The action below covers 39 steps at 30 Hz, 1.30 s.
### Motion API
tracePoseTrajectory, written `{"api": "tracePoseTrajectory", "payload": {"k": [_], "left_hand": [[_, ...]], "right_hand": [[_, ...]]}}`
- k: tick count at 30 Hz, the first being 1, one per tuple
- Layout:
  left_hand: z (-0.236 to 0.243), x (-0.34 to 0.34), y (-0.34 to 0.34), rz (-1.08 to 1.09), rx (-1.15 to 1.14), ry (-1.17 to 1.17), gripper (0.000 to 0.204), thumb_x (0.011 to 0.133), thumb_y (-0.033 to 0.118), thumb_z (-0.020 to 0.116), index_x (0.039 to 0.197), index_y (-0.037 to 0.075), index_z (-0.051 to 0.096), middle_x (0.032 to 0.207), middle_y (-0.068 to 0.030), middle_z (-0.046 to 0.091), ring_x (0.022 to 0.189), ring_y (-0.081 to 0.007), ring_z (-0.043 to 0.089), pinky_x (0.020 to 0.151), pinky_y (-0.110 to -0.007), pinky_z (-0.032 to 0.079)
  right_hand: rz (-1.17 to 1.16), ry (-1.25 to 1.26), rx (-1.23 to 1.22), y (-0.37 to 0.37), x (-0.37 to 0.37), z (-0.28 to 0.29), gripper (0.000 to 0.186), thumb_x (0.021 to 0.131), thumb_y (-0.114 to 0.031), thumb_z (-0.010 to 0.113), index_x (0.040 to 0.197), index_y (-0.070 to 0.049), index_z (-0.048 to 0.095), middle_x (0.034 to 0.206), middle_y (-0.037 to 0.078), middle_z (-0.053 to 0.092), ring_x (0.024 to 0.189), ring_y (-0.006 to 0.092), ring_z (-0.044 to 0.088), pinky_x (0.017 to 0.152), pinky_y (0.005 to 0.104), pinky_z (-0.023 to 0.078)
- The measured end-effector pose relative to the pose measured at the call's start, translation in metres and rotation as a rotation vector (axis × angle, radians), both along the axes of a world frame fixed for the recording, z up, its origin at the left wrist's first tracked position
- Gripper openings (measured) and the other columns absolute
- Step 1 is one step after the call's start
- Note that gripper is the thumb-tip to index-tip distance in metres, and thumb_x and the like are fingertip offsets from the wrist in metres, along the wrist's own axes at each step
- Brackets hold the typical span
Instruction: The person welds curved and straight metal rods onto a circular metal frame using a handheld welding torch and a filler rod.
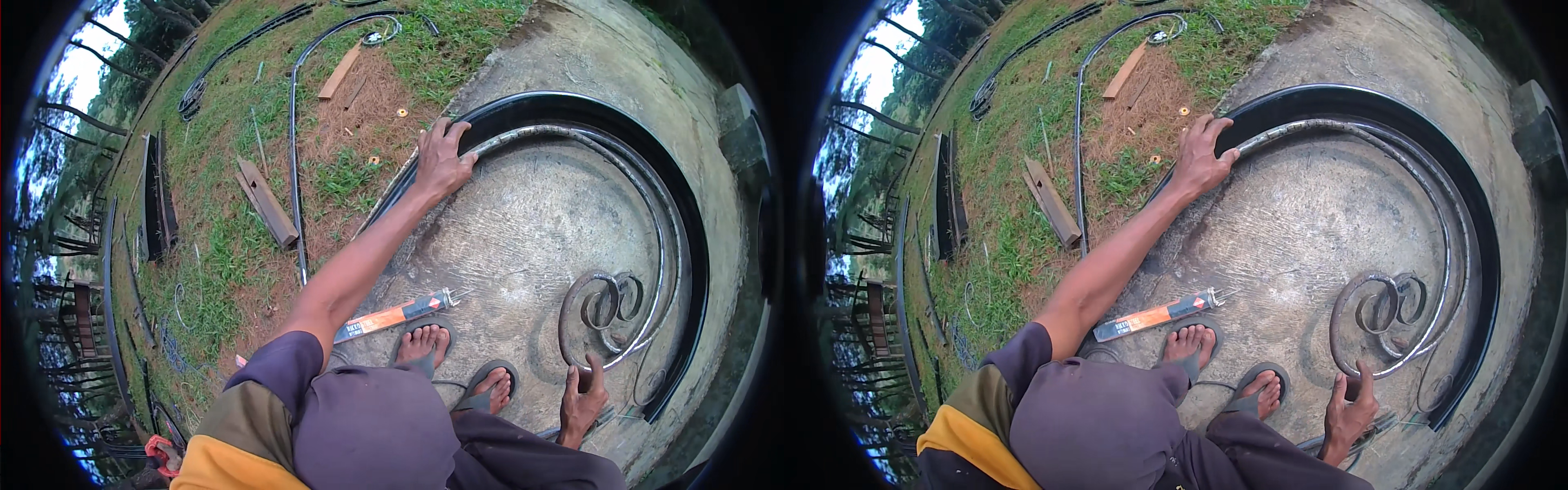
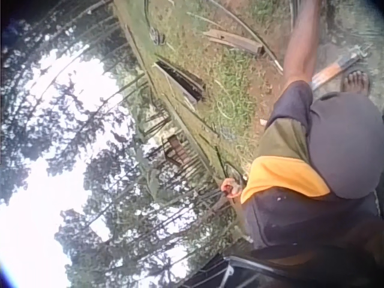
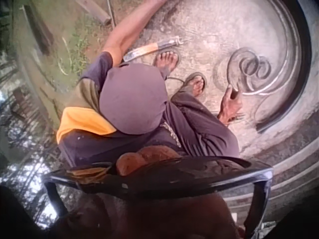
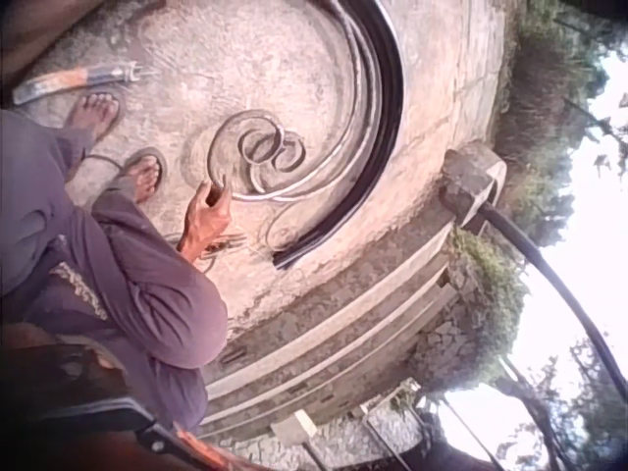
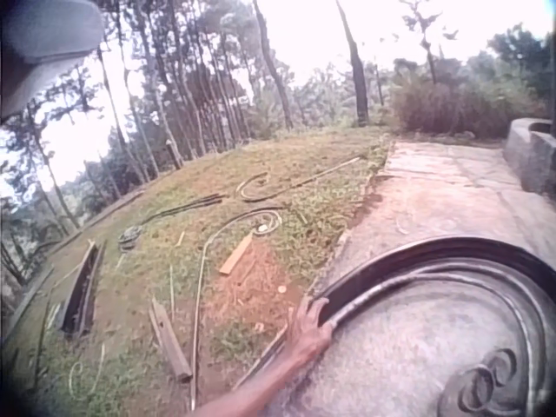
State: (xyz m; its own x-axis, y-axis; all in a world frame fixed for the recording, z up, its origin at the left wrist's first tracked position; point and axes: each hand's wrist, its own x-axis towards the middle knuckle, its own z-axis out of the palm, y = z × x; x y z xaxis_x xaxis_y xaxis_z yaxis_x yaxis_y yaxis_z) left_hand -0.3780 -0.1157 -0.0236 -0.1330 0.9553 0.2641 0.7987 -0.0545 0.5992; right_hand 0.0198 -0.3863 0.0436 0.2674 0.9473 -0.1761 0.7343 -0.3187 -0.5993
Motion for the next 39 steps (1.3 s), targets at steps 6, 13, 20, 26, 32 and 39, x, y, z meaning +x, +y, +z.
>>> {"api": "tracePoseTrajectory", "payload": {"k": [6,13,20,26,32,39], "left_hand": [[0.04,0.073,-0.059,-0.252,0.147,-0.047,0.044,0.087,0.021,0.076,0.128,0.009,0.065,0.14,-0.0174,0.058,0.133,-0.0353,0.055,0.121,-0.053,0.033],[0.039,0.14,-0.142,-0.812,-0.156,-0.024,0.033,0.091,0.014,0.071,0.123,0.007,0.065,0.121,-0.0145,0.069,0.119,-0.0345,0.064,0.111,-0.049,0.044],[0.018,0.156,-0.171,-0.834,-0.428,-0.072,0.037,0.091,0.017,0.073,0.125,0.006,0.066,0.12,-0.0169,0.07,0.113,-0.0361,0.067,0.099,-0.045,0.052],[0.003,0.166,-0.153,-0.796,-0.415,-0.146,0.039,0.092,0.02,0.074,0.128,0.006,0.066,0.12,-0.0166,0.071,0.109,-0.032,0.07,0.096,-0.042,0.055],[0.005,0.164,-0.155,-0.762,-0.45,-0.188,0.037,0.094,0.021,0.072,0.128,0.006,0.067,0.122,-0.0173,0.071,0.111,-0.0323,0.07,0.097,-0.043,0.054],[0.002,0.144,-0.167,-0.73,-0.489,-0.184,0.036,0.095,0.022,0.071,0.127,0.007,0.067,0.123,-0.0175,0.07,0.114,-0.036,0.068,0.099,-0.045,0.053]], "right_hand": [[-0.059,0.03,-0.002,0.013,-0.003,0.002,0.037,0.09,-0.007,0.074,0.126,-0.002,0.068,0.083,0.019,0.075,0.076,0.0297,0.076,0.071,0.04,0.056],[-0.057,0.013,0.119,0.021,-0.001,-0.023,0.039,0.086,-0.013,0.077,0.123,-0.005,0.069,0.091,0.016,0.074,0.08,0.0321,0.073,0.074,0.0421,0.056],[-0.301,-0.186,0.287,0.024,0.053,-0.062,0.053,0.087,-0.015,0.078,0.135,-0.003,0.061,0.123,0.022,0.064,0.114,0.0389,0.064,0.098,0.0464,0.051],[-0.436,-0.324,0.253,0.022,0.117,-0.105,0.061,0.089,-0.023,0.078,0.142,-0.004,0.057,0.128,0.023,0.061,0.115,0.0365,0.063,0.099,0.0456,0.05],[-0.566,-0.128,0.13,0.037,0.141,-0.132,0.071,0.088,-0.049,0.078,0.136,0.001,0.061,0.093,0.022,0.071,0.085,0.038,0.071,0.082,0.047,0.054],[-0.546,-0.227,0.119,0.053,0.17,-0.155,0.066,0.087,-0.051,0.077,0.126,0.001,0.065,0.108,0.028,0.073,0.105,0.0441,0.069,0.092,0.049,0.051]]}}
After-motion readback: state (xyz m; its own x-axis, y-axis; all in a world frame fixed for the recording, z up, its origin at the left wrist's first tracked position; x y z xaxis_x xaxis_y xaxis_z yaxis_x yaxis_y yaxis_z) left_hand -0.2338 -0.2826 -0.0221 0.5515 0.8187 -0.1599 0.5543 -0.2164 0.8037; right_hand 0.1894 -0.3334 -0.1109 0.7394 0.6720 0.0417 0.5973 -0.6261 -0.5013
